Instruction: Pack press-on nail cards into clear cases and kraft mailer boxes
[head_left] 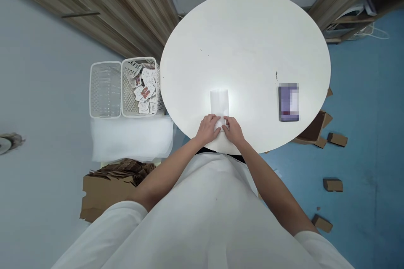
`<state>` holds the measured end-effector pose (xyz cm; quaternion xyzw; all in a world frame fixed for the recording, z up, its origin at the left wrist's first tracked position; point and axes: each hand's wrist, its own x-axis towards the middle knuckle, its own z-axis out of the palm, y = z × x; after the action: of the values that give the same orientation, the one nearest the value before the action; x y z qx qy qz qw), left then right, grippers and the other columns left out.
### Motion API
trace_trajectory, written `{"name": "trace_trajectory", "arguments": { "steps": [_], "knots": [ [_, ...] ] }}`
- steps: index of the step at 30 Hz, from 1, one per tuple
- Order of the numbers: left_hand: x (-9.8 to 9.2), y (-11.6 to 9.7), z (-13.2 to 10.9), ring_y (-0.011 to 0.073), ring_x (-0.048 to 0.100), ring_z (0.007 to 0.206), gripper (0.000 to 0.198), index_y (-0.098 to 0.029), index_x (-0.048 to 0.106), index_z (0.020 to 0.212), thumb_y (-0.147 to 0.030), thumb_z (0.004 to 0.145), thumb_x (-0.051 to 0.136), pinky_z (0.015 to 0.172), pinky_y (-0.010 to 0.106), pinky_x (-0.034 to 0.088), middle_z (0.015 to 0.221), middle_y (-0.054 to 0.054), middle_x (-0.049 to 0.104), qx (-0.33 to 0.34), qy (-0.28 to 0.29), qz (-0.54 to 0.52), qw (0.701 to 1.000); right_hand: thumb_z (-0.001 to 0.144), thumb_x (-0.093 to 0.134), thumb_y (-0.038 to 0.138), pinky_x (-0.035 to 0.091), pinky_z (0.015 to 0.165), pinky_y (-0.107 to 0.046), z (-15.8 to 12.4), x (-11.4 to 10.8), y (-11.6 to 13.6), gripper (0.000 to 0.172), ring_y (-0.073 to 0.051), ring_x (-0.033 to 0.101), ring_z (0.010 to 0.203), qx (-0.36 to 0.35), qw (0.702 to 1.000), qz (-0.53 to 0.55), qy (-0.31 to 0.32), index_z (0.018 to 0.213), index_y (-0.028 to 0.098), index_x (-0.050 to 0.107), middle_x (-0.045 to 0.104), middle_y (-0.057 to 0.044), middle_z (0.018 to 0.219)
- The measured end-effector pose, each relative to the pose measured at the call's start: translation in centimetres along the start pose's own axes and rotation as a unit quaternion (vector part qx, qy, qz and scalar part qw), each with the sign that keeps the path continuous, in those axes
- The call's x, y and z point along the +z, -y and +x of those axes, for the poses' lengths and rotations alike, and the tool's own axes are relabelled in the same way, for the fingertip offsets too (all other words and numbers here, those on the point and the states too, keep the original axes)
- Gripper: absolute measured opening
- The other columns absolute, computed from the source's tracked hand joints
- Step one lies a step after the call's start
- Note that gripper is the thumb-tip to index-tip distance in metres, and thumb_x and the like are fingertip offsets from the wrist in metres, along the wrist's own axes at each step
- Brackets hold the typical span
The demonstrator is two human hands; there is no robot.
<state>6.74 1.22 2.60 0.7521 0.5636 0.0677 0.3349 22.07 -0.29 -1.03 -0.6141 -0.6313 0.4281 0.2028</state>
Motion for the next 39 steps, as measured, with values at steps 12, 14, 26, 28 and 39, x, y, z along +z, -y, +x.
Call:
{"name": "trace_trajectory", "arguments": {
  "steps": [12, 14, 26, 28, 39],
  "knots": [
    [0.9, 1.4, 0.6, 0.0276, 0.025, 0.130, 0.052, -0.022, 0.038, 0.126, -0.033, 0.077, 0.051, 0.101, 0.043, 0.025, 0.139, 0.009, 0.033, 0.047, 0.022, 0.032, 0.998, 0.072, 0.060, 0.026, 0.025, 0.102, -0.050, 0.2, -2.6, 0.2, 0.076, -0.030, 0.020, 0.132, -0.169, 0.952, -0.235, 0.102, 0.137, 0.019, 0.021, 0.023, -0.011, 0.145],
    [0.7, 1.3, 0.8, 0.0274, 0.030, 0.127, 0.056, -0.020, 0.036, 0.127, -0.033, 0.075, 0.053, 0.100, 0.042, 0.028, 0.136, 0.010, 0.036, 0.042, 0.019, 0.007, 0.999, 0.072, 0.059, 0.023, 0.028, 0.100, -0.048, 0.7, -2.8, 0.0, 0.072, -0.031, 0.025, 0.130, -0.165, 0.949, -0.247, 0.107, 0.135, 0.017, 0.025, 0.027, -0.013, 0.143],
    [1.6, 0.4, -1.7, 0.0263, 0.045, 0.111, 0.047, -0.025, 0.050, 0.114, -0.037, 0.070, 0.060, 0.091, 0.042, 0.036, 0.119, 0.008, 0.049, 0.045, 0.030, -0.058, 0.997, 0.075, 0.051, 0.035, 0.040, 0.089, -0.043, -2.6, -5.5, -0.2, 0.038, -0.027, 0.040, 0.113, -0.116, 0.970, -0.158, 0.141, 0.110, 0.019, 0.052, 0.043, -0.012, 0.125],
    [2.0, 0.5, -1.3, 0.0222, 0.050, 0.103, 0.036, -0.024, 0.051, 0.111, -0.033, 0.076, 0.053, 0.088, 0.038, 0.040, 0.109, 0.006, 0.054, 0.012, 0.009, -0.094, 0.995, 0.077, 0.047, 0.036, 0.042, 0.085, -0.041, -1.5, -5.7, -0.1, 0.025, -0.026, 0.043, 0.106, -0.083, 0.977, -0.133, 0.142, 0.095, 0.021, 0.056, 0.047, -0.010, 0.115],
    [2.7, 0.0, 1.5, 0.0128, 0.056, 0.068, 0.041, -0.018, 0.047, 0.116, -0.035, 0.079, 0.052, 0.073, 0.032, 0.047, 0.107, 0.008, 0.051, -0.190, -0.090, -0.144, 0.967, 0.083, 0.035, 0.049, 0.043, 0.065, -0.033, 3.1, -4.1, -0.2, 0.036, -0.020, 0.052, 0.076, 0.090, 0.991, -0.097, -0.013, 0.101, 0.021, 0.048, 0.054, -0.006, 0.089]
  ]
}}
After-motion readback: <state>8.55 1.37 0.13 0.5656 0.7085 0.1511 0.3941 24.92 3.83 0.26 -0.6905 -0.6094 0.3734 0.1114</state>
